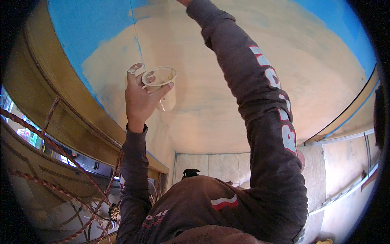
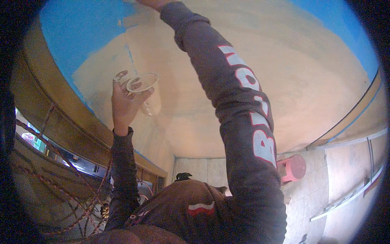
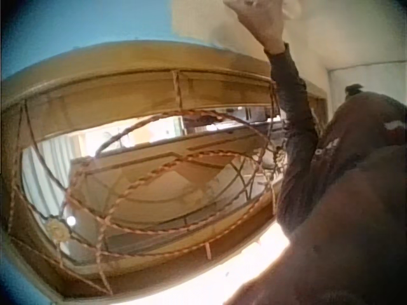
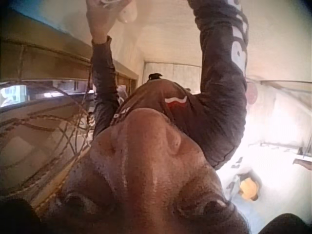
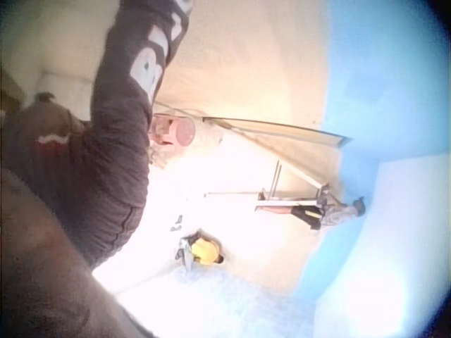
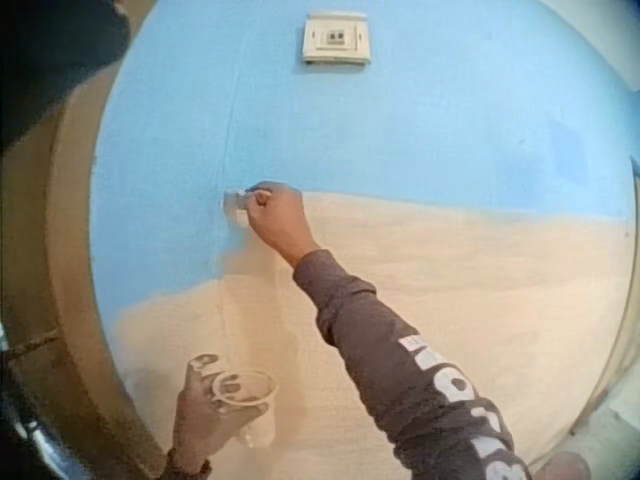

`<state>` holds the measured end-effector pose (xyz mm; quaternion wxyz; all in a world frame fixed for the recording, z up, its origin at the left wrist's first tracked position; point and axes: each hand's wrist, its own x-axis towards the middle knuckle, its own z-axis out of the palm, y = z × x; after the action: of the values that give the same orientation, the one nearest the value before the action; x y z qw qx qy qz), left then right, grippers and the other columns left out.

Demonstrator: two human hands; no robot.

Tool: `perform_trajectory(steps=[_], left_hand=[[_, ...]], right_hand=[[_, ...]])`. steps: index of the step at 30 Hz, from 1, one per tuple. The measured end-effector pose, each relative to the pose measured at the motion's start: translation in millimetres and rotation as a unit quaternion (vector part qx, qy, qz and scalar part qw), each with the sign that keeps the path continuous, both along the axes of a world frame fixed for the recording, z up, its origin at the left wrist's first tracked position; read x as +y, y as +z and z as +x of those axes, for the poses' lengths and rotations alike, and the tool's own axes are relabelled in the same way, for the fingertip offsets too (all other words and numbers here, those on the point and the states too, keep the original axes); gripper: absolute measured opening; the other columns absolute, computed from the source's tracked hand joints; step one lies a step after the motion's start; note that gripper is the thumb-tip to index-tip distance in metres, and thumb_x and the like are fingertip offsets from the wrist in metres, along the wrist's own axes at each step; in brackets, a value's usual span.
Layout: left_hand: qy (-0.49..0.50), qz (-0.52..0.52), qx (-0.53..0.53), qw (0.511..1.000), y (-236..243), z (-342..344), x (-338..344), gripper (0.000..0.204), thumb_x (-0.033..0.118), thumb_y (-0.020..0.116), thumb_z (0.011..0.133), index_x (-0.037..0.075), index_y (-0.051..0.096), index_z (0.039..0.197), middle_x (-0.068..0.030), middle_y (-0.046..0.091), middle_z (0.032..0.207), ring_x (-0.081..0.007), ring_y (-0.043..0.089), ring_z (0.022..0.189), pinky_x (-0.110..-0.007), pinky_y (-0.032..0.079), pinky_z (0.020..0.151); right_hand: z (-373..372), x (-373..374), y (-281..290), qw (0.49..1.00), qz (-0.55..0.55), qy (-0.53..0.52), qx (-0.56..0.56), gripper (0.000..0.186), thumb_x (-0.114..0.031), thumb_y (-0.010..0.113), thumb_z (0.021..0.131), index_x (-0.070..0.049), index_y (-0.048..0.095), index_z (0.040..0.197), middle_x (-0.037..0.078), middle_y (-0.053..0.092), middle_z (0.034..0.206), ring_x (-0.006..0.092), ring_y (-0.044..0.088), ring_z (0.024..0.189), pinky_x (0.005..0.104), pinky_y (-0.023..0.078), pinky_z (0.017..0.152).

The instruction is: The person paints a ceiling with beige paint using a small brush and a plastic cup. They repeatedly dip the brush into the cup and apply paint to the ceiling surface, working across different sections.

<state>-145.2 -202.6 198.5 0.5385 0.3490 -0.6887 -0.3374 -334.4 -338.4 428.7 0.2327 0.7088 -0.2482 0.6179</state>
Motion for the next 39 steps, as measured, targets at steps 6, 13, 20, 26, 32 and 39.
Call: perform_trajectory(steps=[6, 13, 20, 26, 32, 39], left_hand=[[-0.035, 0.001, 0.02, 0.999, -7, -3, -13, 0.091, 0.01, 0.091, 0.076, 0.003, 0.034, 0.147, -0.0251, 0.063, 0.128, -0.0294, 0.061, 0.124, -0.042, 0.058, 0.099], [-0.034, -0.045, -0.004, 0.998, -17, 9, -25, 0.091, 0.018, 0.093, 0.075, 0.0, 0.036, 0.145, -0.0245, 0.068, 0.12, -0.0277, 0.07, 0.111, -0.039, 0.061, 0.092], [-0.076, -0.039, -0.019, 0.996, -21, 7, -31, 0.09, 0.013, 0.091, 0.077, 0.003, 0.035, 0.147, -0.0259, 0.064, 0.128, -0.0297, 0.066, 0.12, -0.041, 0.059, 0.098], [-0.081, -0.066, -0.007, 0.994, -28, 9, -39, 0.092, 0.02, 0.094, 0.075, 0.002, 0.037, 0.145, -0.0237, 0.07, 0.119, -0.0275, 0.07, 0.114, -0.039, 0.06, 0.092], [-0.089, -0.036, -0.014, 0.995, -22, 9, -34, 0.089, 0.011, 0.089, 0.078, 0.003, 0.035, 0.148, -0.0249, 0.064, 0.129, -0.0298, 0.064, 0.122, -0.04, 0.058, 0.098], [-0.114, -0.04, 0.018, 0.993, -25, 0, -35, 0.087, 0.009, 0.088, 0.079, 0.003, 0.035, 0.147, -0.0265, 0.063, 0.129, -0.0302, 0.064, 0.123, -0.041, 0.057, 0.1]], right_hand=[[-90, 58, 7, 0.987, 0.122, -0.108, -0.012, 0.024, -0.016, 0.069, 0.095, 0.005, 0.077, 0.105, 0.017, 0.078, 0.091, 0.0199, 0.073, 0.077, 0.0353, 0.059, 0.07], [-187, 132, -3, 0.976, 0.129, -0.17, -0.043, 0.028, -0.027, 0.071, 0.099, -0.001, 0.078, 0.107, 0.005, 0.076, 0.085, 0.0099, 0.06, 0.065, 0.0265, 0.049, 0.058], [-262, 193, -15, 0.955, 0.164, -0.207, -0.135, 0.024, -0.024, 0.071, 0.099, -0.003, 0.078, 0.108, -0.001, 0.072, 0.081, 0.0021, 0.044, 0.055, 0.0208, 0.036, 0.047], [-298, 226, -14, 0.94, 0.16, -0.246, -0.172, 0.024, -0.024, 0.071, 0.098, -0.002, 0.078, 0.104, -0.001, 0.07, 0.077, 0.0033, 0.045, 0.055, 0.0223, 0.036, 0.048], [-338, 244, -16, 0.868, -0.053, -0.492, -0.055, 0.023, -0.021, 0.069, 0.098, 0.001, 0.077, 0.098, 0.009, 0.076, 0.083, 0.0191, 0.064, 0.062, 0.0322, 0.049, 0.054], [-318, 193, -31, 0.821, -0.113, -0.554, 0.083, 0.021, -0.011, 0.065, 0.093, 0.005, 0.068, 0.08, 0.028, 0.067, 0.079, 0.0457, 0.063, 0.071, 0.0486, 0.053, 0.067]])
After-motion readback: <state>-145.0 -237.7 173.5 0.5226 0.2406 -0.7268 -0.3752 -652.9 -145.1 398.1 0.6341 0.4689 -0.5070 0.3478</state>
